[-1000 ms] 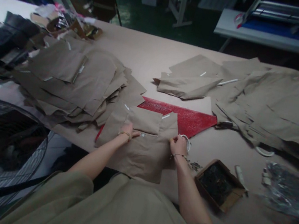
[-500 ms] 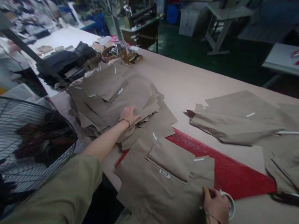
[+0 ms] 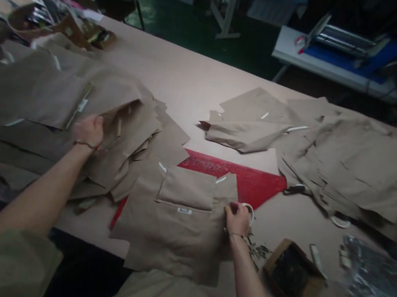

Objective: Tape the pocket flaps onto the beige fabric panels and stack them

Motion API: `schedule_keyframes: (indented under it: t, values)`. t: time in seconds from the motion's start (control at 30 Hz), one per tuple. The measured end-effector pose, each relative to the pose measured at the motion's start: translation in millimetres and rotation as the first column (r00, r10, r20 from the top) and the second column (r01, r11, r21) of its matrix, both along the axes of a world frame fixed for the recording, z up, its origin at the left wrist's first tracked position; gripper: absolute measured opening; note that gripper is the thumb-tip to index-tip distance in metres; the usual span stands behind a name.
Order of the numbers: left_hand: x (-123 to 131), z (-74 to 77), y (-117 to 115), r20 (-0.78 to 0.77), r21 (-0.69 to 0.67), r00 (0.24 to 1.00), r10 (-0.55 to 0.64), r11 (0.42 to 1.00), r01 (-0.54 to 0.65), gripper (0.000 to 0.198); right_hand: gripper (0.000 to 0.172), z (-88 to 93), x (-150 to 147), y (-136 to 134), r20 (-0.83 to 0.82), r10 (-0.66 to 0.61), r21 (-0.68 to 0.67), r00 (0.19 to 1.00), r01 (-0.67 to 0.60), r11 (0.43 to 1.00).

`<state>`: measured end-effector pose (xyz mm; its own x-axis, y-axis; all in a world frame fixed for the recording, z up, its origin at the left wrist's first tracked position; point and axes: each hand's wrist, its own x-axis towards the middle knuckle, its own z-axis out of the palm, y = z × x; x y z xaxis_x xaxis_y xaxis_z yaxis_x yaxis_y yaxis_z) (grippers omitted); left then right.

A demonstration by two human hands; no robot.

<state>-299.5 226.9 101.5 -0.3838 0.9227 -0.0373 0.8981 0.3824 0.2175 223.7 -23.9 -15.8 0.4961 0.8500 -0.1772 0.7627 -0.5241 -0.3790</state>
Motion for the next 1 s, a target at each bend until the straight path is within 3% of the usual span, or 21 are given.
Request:
schedule_keyframes:
  t: [0.07, 0.17, 0.23, 0.3, 0.43, 0.53, 0.6, 0.67, 0.73, 0.8, 0.87, 0.93, 1.0]
  values:
    - [3.1, 17.8, -12.4, -0.055, 0.090, 0.998, -0.015, 0.996, 0.020, 0.061, 0.036, 12.1, -3.5, 22.9, 0.050, 0.199, 0.035, 0.979, -0.201, 0.979]
    - [15.7, 34.0, -41.6, -0.139, 0.150, 0.979, -0.151, 0.974, 0.172, 0.060, 0.054, 25.1, -12.1, 73.3, -0.001, 0.556, 0.009, 0.831, -0.556, 0.831]
    - [28.5, 35.3, -67.1, -0.151, 0.180, 0.943, -0.297, 0.929, 0.322, 0.058, 0.074, 25.2, -21.5, 99.7, -0.057, 0.694, -0.019, 0.718, -0.696, 0.718]
    - [44.1, 29.4, -95.8, -0.128, 0.201, 0.898, -0.420, 0.876, 0.438, 0.056, 0.082, 19.8, -32.8, 108.3, -0.077, 0.744, -0.024, 0.663, -0.748, 0.664]
    - [77.9, 3.7, -149.0, -0.054, 0.196, 0.872, -0.486, 0.851, 0.487, 0.047, 0.047, 6.6, -50.1, 87.3, -0.065, 0.700, -0.016, 0.711, -0.702, 0.712]
    - [100.3, -13.8, -175.5, -0.039, 0.276, 0.850, -0.525, 0.812, 0.514, 0.039, 0.027, 12.5, -44.3, 93.0, -0.079, 0.713, -0.012, 0.697, -0.716, 0.698]
    - [116.5, -19.8, -191.3, -0.091, 0.368, 0.805, -0.586, 0.732, 0.574, 0.035, 0.025, 33.0, -23.3, 129.5, -0.035, 0.704, 0.035, 0.709, -0.703, 0.710]
    - [138.3, -22.9, -212.7, -0.173, 0.419, 0.720, -0.672, 0.611, 0.671, 0.040, 0.025, 67.0, 12.8, 190.3, 0.065, 0.598, 0.092, 0.799, -0.601, 0.794]
    - [167.4, -26.8, -243.2, -0.239, 0.390, 0.584, -0.776, 0.474, 0.789, 0.048, 0.032, 107.4, 57.9, 261.5, 0.185, 0.354, 0.121, 0.917, -0.379, 0.918]
    - [200.0, -34.2, -280.5, -0.267, 0.297, 0.423, -0.866, 0.343, 0.891, 0.047, 0.045, 141.9, 102.2, 326.4, 0.220, 0.217, 0.150, 0.951, -0.253, 0.956]
    - [228.0, -43.9, -318.0, -0.264, 0.251, 0.264, -0.928, 0.198, 0.947, 0.040, 0.058, 159.8, 138.6, 373.8, 0.208, 0.130, 0.136, 0.970, -0.160, 0.978]
    - [243.6, -51.9, -348.4, -0.119, 0.188, 0.189, -0.975, 0.165, 0.968, 0.041, 0.058, 159.0, 165.8, 398.9, 0.187, 0.065, 0.120, 0.980, -0.089, 0.989]
    - [245.3, -55.3, -365.3, 0.155, 0.090, 0.218, -0.963, 0.234, 0.968, 0.048, 0.063, 147.3, 184.9, 401.0, 0.171, 0.032, 0.162, 0.985, -0.060, 0.985]
